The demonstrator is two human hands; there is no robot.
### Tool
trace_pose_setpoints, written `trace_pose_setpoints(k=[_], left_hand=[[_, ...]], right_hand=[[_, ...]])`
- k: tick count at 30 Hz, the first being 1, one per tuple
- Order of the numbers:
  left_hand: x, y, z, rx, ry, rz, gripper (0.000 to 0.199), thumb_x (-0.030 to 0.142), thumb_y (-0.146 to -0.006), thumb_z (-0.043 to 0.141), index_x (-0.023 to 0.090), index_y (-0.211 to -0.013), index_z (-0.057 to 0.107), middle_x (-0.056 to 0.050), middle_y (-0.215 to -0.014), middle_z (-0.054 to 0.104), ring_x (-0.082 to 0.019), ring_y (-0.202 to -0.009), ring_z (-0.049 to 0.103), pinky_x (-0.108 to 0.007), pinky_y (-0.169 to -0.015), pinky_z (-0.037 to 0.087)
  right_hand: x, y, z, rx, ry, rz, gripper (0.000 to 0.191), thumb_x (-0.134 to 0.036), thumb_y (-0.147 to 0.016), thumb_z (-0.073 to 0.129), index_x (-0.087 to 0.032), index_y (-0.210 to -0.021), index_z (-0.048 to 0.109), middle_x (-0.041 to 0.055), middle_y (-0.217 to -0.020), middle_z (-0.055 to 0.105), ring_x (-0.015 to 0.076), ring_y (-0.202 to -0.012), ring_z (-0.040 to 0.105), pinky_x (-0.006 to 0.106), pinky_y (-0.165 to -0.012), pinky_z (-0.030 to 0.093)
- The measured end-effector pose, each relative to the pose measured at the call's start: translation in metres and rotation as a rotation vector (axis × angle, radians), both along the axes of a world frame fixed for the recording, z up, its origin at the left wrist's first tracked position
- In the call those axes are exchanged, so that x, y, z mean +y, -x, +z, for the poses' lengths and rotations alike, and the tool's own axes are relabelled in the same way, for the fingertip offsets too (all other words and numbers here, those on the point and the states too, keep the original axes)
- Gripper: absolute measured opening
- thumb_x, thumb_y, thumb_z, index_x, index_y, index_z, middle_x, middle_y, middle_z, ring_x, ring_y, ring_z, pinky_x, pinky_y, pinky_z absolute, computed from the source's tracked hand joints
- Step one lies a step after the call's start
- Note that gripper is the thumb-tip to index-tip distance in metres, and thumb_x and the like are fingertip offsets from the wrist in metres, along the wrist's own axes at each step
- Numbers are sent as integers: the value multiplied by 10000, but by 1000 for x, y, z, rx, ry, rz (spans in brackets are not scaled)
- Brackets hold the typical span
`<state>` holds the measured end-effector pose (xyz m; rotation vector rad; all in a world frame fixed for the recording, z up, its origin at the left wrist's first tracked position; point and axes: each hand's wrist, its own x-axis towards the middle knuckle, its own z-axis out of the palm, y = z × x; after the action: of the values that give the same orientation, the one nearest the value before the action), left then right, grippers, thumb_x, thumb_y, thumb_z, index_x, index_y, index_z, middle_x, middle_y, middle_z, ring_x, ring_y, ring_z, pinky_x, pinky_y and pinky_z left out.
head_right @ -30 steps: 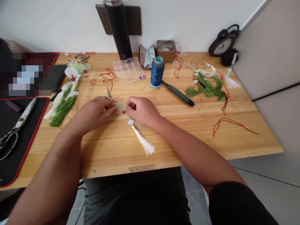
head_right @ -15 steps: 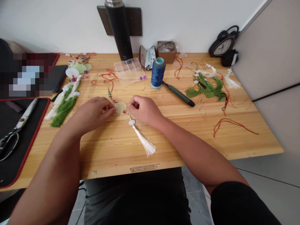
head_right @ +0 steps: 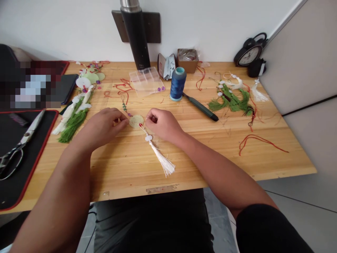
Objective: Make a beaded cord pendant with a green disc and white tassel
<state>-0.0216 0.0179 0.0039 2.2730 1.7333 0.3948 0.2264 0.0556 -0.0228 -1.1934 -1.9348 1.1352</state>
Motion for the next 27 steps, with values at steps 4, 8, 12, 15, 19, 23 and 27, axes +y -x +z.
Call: trace_pose_setpoints(k=[4, 8, 12, 15, 19, 23, 27], left_hand=[[1, 2, -2, -18, -13, 13, 274, 390, -1026, 518, 228, -864, 669, -126, -1016, 790, -314, -983, 702, -461, -932, 560], [1, 4, -2, -30, -8, 36, 250, 393, -1020, 547, 223, -894, 680, -123, -1016, 777, -312, -985, 698, -457, -931, 556], [2, 5, -1, -40, -2, 43, 255, 402, -1022, 552, 222, -906, 689, -124, -1024, 771, -314, -990, 697, -469, -941, 557], [2, 4, -1, -48, -16, 54, 258, 406, -1021, 549, 223, -907, 691, -124, -1020, 770, -316, -984, 694, -476, -937, 561], [0, 4, 0, -56, -36, 71, 256, 406, -1022, 546, 228, -902, 685, -117, -1013, 769, -315, -995, 693, -473, -940, 563], [0, 3, 1, -49, -37, 85, 245, 396, -1019, 552, 230, -893, 681, -116, -1014, 770, -316, -998, 699, -476, -947, 566], [1, 3, -1, -52, -40, 85, 253, 403, -1017, 551, 230, -892, 685, -121, -1017, 772, -322, -1000, 700, -482, -948, 565]], right_hand=[[1, 0, -2, 7, -8, -5, 125, -316, -905, 655, -221, -825, 643, -27, -741, 638, 149, -671, 529, 299, -657, 402], [1, -1, -3, 22, -7, -6, 134, -328, -901, 660, -220, -824, 644, -32, -725, 626, 144, -653, 509, 298, -649, 392], [1, -1, -2, 27, -8, -6, 140, -331, -904, 654, -219, -821, 643, -31, -723, 626, 141, -646, 497, 299, -650, 390], [0, -1, -1, 29, -16, -10, 133, -325, -902, 648, -218, -823, 648, -24, -730, 636, 145, -654, 508, 300, -649, 396], [0, -1, 0, 32, -30, -22, 120, -318, -887, 648, -218, -822, 657, -17, -742, 649, 150, -667, 523, 298, -644, 398], [-1, -1, -1, 51, -28, -16, 124, -328, -878, 649, -219, -820, 657, -20, -737, 645, 147, -654, 508, 299, -640, 395], [-1, -1, -2, 49, -21, -14, 128, -336, -878, 651, -220, -822, 658, -17, -741, 651, 148, -654, 506, 302, -643, 397]])
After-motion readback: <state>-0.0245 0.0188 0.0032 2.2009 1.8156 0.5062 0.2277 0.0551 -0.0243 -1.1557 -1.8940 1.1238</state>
